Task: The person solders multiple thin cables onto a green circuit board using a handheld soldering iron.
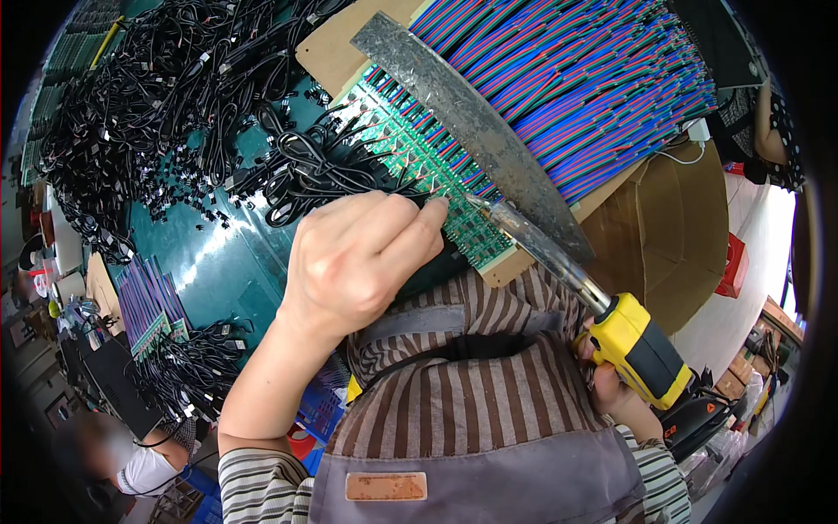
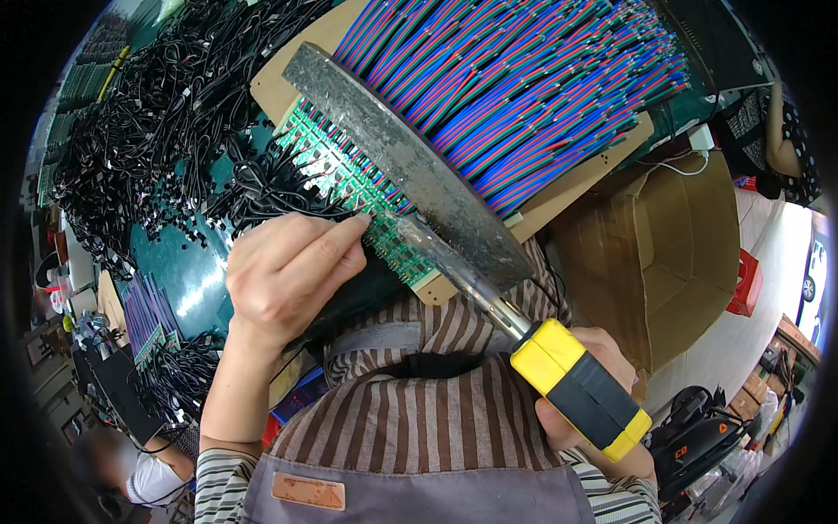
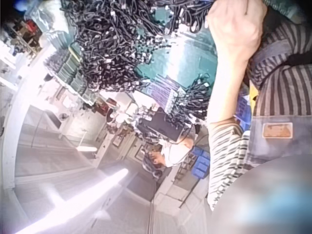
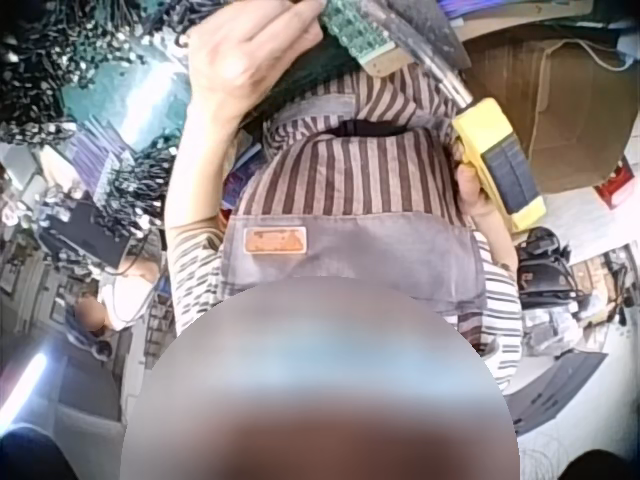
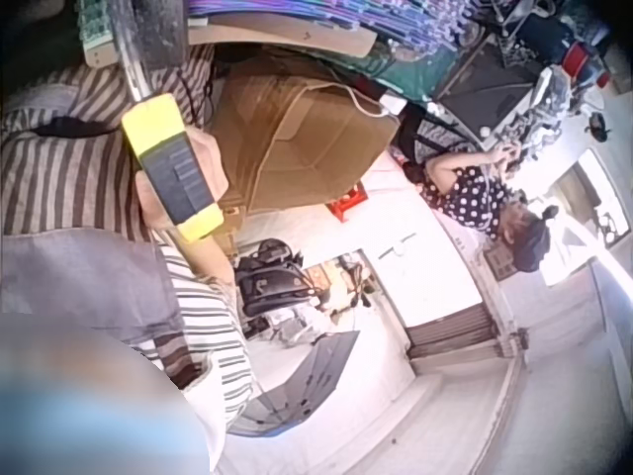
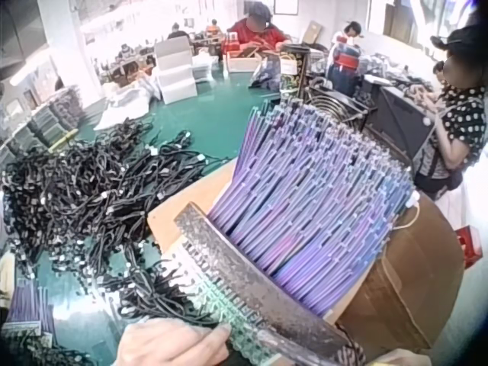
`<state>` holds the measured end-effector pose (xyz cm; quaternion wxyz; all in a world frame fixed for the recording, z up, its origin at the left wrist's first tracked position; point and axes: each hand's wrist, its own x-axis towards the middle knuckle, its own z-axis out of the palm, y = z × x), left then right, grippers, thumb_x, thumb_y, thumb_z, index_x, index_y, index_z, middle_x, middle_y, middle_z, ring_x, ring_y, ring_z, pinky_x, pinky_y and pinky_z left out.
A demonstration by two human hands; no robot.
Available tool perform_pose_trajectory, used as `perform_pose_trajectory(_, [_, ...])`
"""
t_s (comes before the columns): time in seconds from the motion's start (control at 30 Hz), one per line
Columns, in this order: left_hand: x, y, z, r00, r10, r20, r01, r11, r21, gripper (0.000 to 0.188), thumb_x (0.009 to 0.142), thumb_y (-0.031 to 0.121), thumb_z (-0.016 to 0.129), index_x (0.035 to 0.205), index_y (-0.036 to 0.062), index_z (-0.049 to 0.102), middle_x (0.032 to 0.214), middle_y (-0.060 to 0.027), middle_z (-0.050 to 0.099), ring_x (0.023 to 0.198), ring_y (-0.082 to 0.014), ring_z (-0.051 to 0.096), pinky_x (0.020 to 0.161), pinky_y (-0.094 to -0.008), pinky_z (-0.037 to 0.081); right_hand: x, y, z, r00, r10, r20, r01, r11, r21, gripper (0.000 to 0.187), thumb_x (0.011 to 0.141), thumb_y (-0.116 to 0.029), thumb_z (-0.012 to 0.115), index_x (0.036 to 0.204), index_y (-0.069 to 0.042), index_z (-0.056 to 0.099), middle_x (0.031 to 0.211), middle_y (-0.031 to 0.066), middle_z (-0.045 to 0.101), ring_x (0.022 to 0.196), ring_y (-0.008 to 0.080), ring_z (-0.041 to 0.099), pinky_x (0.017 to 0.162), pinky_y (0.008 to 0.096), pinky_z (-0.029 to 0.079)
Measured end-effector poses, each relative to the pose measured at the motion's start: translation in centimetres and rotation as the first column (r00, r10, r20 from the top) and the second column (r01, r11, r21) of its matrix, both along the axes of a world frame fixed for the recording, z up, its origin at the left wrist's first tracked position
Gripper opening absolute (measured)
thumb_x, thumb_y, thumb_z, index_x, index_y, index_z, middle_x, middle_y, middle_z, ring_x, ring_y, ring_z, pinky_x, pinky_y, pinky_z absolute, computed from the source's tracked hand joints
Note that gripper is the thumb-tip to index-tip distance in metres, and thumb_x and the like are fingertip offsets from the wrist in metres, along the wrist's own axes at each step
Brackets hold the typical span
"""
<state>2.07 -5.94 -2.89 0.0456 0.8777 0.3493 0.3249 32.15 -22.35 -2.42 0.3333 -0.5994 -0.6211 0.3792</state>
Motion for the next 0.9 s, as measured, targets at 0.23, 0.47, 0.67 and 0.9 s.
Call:
perform_pose_trajectory(0.23, [-0.8,0.9,0.4,0.993,-0.119,-0.002,0.119,0.988,-0.095,0.021,0.067,0.007,0.079,0.087,0.0028,0.072,0.069,-0.0037,0.061,0.057,-0.0164,0.061,0.049,-0.0279,0.046,-0.2,0.1,0.0,1.0,0.011,-0.001,-0.011,1.0,0.01,0.034,0.078,-0.031,0.066,0.091,0.001,0.068,0.085,0.0146,0.066,0.074,0.0309,0.064,0.066,0.0373,0.052])
perform_pose_trajectory(0.47, [-0.7,0.9,0.4,0.989,-0.148,-0.028,0.146,0.988,-0.053,0.021,0.066,0.004,0.078,0.086,0.0016,0.071,0.069,-0.0031,0.061,0.058,-0.0164,0.062,0.049,-0.0276,0.047,-0.6,0.4,-0.4,0.999,0.026,-0.036,-0.023,0.998,0.067,0.031,0.076,-0.029,0.068,0.088,0.0,0.068,0.082,0.0127,0.065,0.07,0.029,0.064,0.063,0.036,0.051])
perform_pose_trajectory(0.67, [-0.8,0.9,0.6,0.983,-0.168,-0.066,0.166,0.985,-0.039,0.023,0.066,0.004,0.078,0.087,0.0004,0.07,0.07,-0.0034,0.06,0.06,-0.0168,0.062,0.05,-0.0279,0.048,-0.4,0.0,-0.7,0.999,0.041,0.028,-0.044,0.994,0.102,0.03,0.075,-0.027,0.067,0.087,0.0,0.068,0.079,0.0126,0.064,0.068,0.0294,0.063,0.062,0.0359,0.05])
perform_pose_trajectory(0.9, [-0.3,0.9,0.7,0.981,-0.173,-0.087,0.171,0.985,-0.031,0.025,0.065,0.005,0.078,0.088,0.0005,0.07,0.07,-0.0038,0.058,0.058,-0.0176,0.059,0.05,-0.0287,0.047,-0.3,0.0,0.5,0.981,-0.117,-0.152,0.12,0.993,0.012,0.027,0.086,-0.031,0.063,0.085,-0.004,0.068,0.083,0.013,0.064,0.074,0.0288,0.062,0.068,0.0381,0.051])
